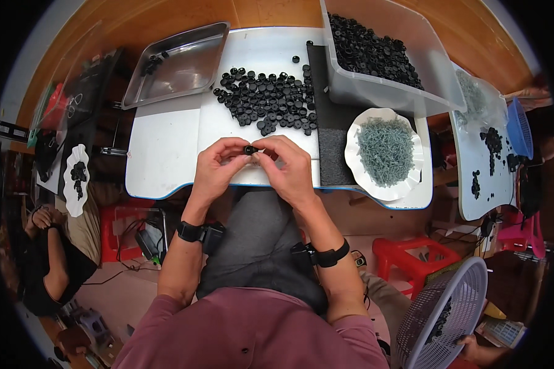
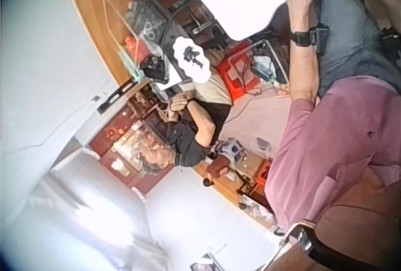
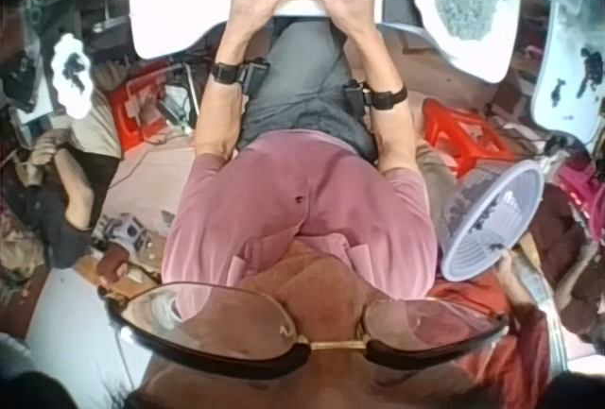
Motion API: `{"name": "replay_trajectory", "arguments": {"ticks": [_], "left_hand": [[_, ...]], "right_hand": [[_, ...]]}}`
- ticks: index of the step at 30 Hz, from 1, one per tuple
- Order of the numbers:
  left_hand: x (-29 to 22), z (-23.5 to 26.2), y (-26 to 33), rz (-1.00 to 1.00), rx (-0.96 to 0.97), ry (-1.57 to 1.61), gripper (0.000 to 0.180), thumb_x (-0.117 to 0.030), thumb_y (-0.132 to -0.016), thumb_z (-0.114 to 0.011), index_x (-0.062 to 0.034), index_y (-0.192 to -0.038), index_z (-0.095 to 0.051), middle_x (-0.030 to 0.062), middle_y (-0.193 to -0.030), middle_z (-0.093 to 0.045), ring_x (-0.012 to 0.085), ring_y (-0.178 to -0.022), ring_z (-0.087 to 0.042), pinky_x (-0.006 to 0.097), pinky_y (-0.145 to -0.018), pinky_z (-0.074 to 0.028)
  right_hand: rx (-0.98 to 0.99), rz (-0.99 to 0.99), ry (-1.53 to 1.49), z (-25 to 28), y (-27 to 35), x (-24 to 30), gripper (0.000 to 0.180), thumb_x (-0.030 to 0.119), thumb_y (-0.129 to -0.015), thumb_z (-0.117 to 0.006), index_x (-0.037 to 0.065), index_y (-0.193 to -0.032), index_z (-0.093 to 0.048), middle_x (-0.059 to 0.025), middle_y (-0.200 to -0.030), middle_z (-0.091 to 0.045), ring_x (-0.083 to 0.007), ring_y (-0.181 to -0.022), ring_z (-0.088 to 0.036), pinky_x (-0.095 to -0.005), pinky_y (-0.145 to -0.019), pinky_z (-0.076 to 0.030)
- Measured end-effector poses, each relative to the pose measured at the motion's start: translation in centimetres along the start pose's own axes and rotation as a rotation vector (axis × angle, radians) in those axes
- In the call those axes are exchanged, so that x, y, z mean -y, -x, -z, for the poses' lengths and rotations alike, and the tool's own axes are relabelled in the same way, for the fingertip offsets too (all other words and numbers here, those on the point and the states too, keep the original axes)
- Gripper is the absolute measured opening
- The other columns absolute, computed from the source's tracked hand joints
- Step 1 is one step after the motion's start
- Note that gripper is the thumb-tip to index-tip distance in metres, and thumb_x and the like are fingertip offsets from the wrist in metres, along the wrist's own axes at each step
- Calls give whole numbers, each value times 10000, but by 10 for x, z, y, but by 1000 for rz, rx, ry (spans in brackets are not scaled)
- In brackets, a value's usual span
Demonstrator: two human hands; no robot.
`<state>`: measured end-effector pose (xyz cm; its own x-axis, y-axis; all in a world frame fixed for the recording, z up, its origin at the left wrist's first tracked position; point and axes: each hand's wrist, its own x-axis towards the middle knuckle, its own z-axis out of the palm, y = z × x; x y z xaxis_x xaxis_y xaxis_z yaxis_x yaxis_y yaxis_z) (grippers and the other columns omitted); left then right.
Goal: Assembling small plastic components by inserting white pins into black housings.
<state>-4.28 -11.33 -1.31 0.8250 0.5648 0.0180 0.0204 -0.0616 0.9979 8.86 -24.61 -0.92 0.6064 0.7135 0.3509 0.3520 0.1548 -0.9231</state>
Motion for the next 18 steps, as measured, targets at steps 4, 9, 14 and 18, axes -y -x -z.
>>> {"name": "replay_trajectory", "arguments": {"ticks": [4,9,14,18], "left_hand": [[0,0,1,2,-2,-19,290,-6,-908,-721,18,-1190,-657,92,-1079,-734,150,-1006,-702,278,-901,-549],[-1,1,0,-8,-15,-25,284,-20,-904,-730,9,-1181,-678,87,-1067,-743,142,-985,-704,278,-895,-548],[-3,1,0,-16,-1,-37,262,-21,-905,-729,6,-1164,-699,85,-1052,-753,143,-963,-710,283,-892,-551],[-2,1,0,-22,-1,-27,263,-22,-906,-729,8,-1165,-698,87,-1053,-754,144,-959,-712,283,-887,-552]], "right_hand": [[5,-16,-1,0,0,1,188,-23,-856,-708,-13,-1043,-731,-83,-963,-704,-131,-810,-655,-249,-726,-519],[4,-38,9,0,-2,1,181,-11,-857,-719,-11,-1037,-737,-98,-926,-722,-149,-783,-686,-272,-708,-546],[18,-152,-138,-2,1,-7,173,-12,-887,-703,-23,-1056,-739,-85,-912,-727,-127,-782,-686,-260,-718,-551],[24,-267,-289,0,0,-2,161,-10,-922,-681,-28,-1070,-742,-79,-922,-727,-117,-784,-683,-241,-721,-552]]}}
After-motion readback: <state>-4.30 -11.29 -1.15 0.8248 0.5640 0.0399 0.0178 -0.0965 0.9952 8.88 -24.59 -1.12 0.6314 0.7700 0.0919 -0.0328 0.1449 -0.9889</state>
